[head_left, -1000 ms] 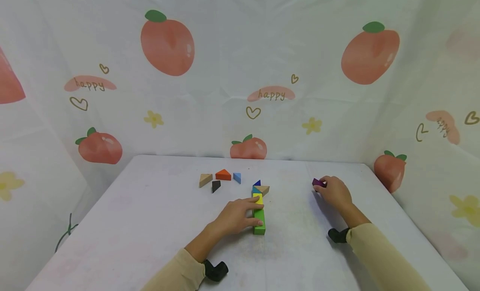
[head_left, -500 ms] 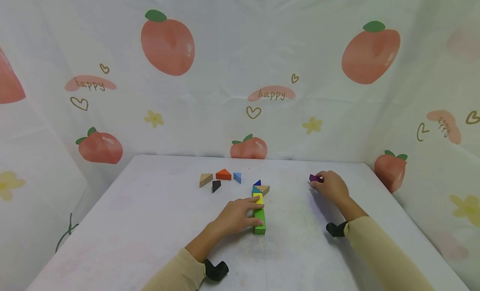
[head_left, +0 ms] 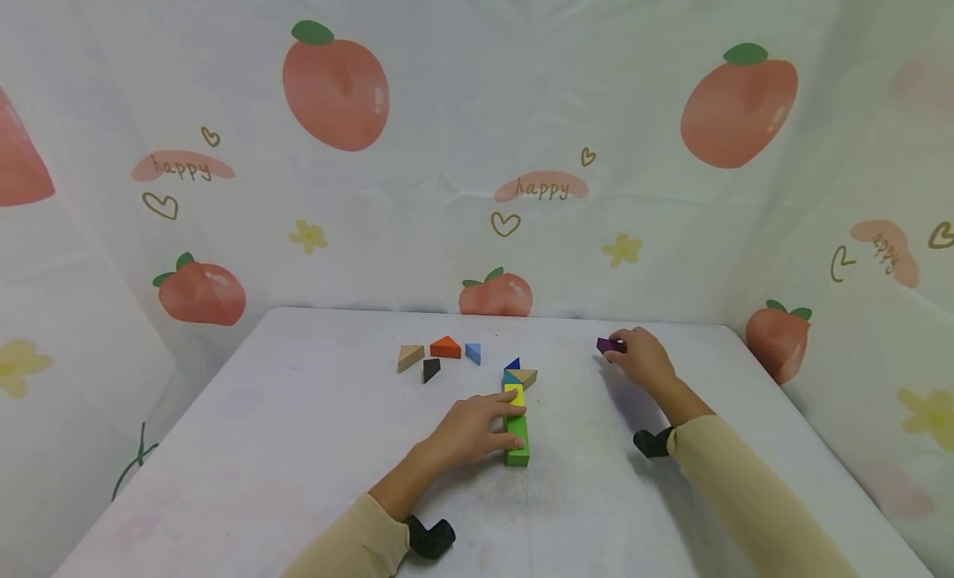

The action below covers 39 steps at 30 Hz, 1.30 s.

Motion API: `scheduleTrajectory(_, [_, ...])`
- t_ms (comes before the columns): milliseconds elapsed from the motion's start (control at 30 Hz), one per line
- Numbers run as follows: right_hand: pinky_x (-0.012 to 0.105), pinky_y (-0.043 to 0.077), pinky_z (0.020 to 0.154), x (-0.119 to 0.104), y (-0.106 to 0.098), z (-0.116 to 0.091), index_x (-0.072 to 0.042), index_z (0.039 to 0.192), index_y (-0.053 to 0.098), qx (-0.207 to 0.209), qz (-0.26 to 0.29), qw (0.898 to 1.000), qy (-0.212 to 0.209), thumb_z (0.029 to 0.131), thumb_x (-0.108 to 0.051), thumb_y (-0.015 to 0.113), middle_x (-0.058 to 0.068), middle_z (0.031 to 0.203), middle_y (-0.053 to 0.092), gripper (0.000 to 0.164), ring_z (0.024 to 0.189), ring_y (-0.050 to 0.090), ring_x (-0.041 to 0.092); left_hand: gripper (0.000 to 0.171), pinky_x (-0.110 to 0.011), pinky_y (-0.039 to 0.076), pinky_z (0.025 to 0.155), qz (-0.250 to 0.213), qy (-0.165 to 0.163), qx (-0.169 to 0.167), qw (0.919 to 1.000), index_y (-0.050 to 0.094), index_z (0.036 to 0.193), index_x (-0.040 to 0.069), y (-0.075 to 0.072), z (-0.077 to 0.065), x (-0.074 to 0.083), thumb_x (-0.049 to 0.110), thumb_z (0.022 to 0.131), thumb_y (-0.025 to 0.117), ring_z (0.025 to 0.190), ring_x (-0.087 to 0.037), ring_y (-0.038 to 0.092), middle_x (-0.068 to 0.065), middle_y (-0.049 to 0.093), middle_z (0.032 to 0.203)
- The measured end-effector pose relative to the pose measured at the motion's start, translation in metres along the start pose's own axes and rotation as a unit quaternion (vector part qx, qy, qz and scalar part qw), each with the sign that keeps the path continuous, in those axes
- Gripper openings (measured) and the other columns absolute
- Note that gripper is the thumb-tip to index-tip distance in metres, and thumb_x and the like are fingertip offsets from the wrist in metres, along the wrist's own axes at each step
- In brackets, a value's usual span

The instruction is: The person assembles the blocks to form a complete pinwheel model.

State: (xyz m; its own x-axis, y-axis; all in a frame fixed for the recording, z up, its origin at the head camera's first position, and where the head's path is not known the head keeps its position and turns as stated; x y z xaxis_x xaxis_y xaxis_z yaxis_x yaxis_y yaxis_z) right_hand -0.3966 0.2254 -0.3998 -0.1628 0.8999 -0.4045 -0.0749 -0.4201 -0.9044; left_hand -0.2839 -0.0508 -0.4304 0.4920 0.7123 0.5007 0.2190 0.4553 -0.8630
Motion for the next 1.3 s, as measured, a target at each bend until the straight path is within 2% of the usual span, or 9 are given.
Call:
scheduleTrajectory(267, [0.049,0.047,0.085,-0.013,0.005,0.008,0.003,0.117,0.065,-0.005,0.007,1.000,-0.011,0.092,-0.019,0.068,0.020,0.101,0.058,0.034,0.092,0.054,0.035,0.051,-0.047,0.040,0.103,0.000,0.002,0.000,1.0000,0.062,0.134,0.026,0.001,0.000,0.000,0.046,0.087,0.070,0.134,-0.021,0.043,0.007,0.045,0.148])
scheduleTrajectory(567, [0.051,0.045,0.088,-0.026,0.012,0.016,0.002,0.117,0.065,-0.005,0.000,0.999,-0.043,0.092,-0.015,0.067,0.021,0.103,0.059,0.030,0.097,0.054,0.037,0.051,-0.047,0.039,0.103,0.000,0.005,0.000,1.0000,0.062,0.134,0.027,0.001,0.001,-0.001,0.045,0.087,0.070,0.134,-0.020,0.043,0.007,0.045,0.148])
scheduleTrajectory(1300, [0.051,0.045,0.093,-0.056,0.026,0.021,0.002,0.118,0.065,-0.007,0.006,0.996,-0.083,0.092,-0.007,0.065,0.023,0.109,0.061,0.027,0.101,0.057,0.036,0.051,-0.048,0.038,0.104,0.003,-0.004,-0.003,1.0000,0.062,0.134,0.027,0.000,0.001,0.000,0.046,0.087,0.070,0.134,-0.021,0.042,0.007,0.045,0.148])
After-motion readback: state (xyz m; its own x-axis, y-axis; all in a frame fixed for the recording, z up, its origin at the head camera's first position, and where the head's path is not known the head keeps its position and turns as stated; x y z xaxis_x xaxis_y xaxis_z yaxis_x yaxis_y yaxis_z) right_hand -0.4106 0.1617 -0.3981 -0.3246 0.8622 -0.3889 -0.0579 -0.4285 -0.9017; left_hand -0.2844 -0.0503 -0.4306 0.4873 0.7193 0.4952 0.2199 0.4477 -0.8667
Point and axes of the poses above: each hand's wrist, its own z-axis towards the middle knuckle, its own y-axis out of the palm, x = y × z, the point moved 6 cm from there along z, towards the middle knuckle
